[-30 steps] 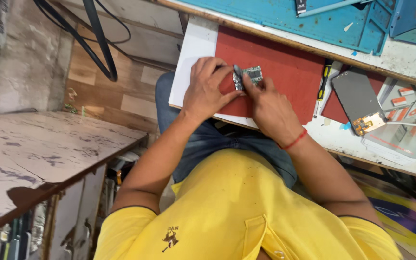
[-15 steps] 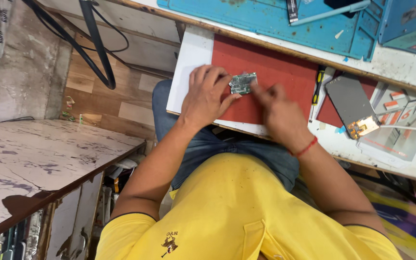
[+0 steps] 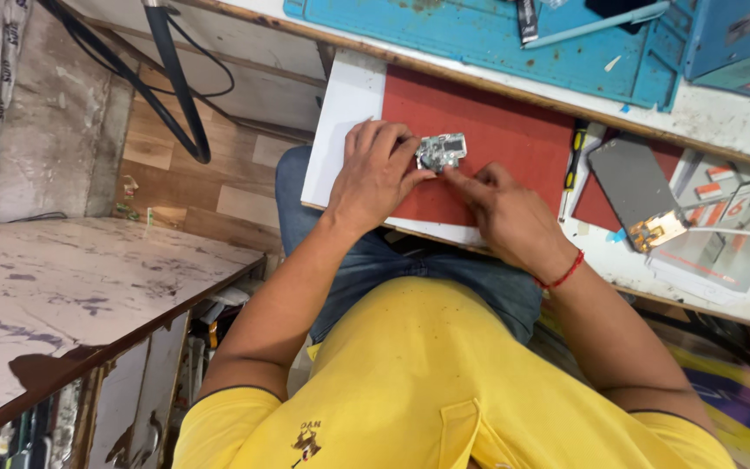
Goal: The person uses a metal tool to scrape and clean a small circuit board on a red mat. They then use a hot air gun to apply heat to the board while holding it steady with the other hand.
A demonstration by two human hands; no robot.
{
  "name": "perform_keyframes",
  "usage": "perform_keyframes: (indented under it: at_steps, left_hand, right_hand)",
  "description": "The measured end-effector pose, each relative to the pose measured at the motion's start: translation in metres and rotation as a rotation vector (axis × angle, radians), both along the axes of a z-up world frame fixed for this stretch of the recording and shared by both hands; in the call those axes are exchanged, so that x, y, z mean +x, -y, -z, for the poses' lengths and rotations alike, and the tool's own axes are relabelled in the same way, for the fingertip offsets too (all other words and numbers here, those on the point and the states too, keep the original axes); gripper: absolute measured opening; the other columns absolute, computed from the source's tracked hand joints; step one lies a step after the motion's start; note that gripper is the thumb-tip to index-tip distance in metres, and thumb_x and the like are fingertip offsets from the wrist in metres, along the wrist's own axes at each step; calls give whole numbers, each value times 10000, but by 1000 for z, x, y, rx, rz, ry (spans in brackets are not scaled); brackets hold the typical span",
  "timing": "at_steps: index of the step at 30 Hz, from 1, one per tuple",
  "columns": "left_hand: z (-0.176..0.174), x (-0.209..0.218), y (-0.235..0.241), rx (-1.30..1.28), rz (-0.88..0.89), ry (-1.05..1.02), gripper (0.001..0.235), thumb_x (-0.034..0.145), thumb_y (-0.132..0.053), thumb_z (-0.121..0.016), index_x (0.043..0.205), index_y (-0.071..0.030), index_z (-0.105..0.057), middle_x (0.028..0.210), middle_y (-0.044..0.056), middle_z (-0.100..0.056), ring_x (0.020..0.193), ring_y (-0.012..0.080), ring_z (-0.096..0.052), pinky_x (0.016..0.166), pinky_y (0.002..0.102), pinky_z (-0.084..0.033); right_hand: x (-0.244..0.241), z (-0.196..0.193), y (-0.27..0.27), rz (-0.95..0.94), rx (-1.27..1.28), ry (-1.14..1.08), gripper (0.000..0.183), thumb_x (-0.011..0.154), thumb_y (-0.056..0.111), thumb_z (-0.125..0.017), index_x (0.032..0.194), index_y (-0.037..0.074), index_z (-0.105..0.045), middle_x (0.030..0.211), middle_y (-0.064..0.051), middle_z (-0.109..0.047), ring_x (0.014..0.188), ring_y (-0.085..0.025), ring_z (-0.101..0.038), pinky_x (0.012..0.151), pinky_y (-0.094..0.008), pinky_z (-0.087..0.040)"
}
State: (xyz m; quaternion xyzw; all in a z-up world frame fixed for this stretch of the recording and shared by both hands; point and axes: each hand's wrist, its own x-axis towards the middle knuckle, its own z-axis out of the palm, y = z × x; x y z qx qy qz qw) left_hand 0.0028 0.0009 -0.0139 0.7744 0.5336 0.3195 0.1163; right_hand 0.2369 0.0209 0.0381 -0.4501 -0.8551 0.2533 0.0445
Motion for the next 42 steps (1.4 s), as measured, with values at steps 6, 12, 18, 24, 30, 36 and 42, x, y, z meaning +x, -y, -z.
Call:
perform_keyframes:
  at_steps: [6,12,18,24,30,36,42]
  left_hand:
    - [-3,-1,-1,35,-3,4,495,856,-386,-814,1178,-29,-695,1184,91,-583,1170,310,-528,1058,508,-386]
    - [-6,-2,-1,-33,-6,10,542,801,-399,-823,1176,-44,-659,1194,106,-564,1184,319,-521,1041,524,-379]
    - [-22,1,-1,-20,-28,-14,564,772,-401,-820,1160,-24,-660,1182,130,-570,1158,346,-520,1006,515,-396]
    - [-12,1,3,-14,-46,76,567,742,-406,-862,1122,-27,-682,1150,122,-582,1130,339,-526,1010,497,-400]
    - [-16,-1,1,28,-19,55,506,800,-386,-837,1144,-38,-706,1152,92,-603,1141,307,-544,1039,484,-402]
    - [-14,-3,1,-1,-24,92,512,783,-375,-846,1128,-20,-714,1143,99,-611,1125,316,-540,1023,479,-395]
    - [-15,-2,2,2,-18,107,494,764,-379,-841,1098,-32,-731,1128,86,-618,1136,308,-542,1035,468,-399]
  right_hand:
    - [3,2,-2,-28,12,64,535,923,67,-591,1442,195,-617,1086,-154,-653,788,-394,-682,673,-496,-563]
    - [4,14,7,98,23,96,655,894,16,-491,1526,188,-485,1246,-227,-583,826,-476,-675,732,-545,-564]
    - [-2,5,9,235,-24,135,681,900,39,-466,1547,251,-440,1222,-210,-572,896,-473,-680,766,-552,-563]
    - [2,16,10,197,58,-51,649,885,2,-481,1492,230,-507,1221,-200,-606,895,-464,-691,774,-548,-565]
    - [-4,14,11,170,-10,165,700,834,33,-502,1483,292,-462,1221,-170,-594,867,-427,-703,770,-516,-580]
    - [-2,15,13,102,-43,100,663,884,50,-490,1500,295,-470,1187,-174,-611,885,-431,-698,771,-526,-561]
    - [-3,18,15,110,-25,122,768,843,26,-482,1566,286,-459,1168,-179,-597,852,-425,-690,757,-526,-560]
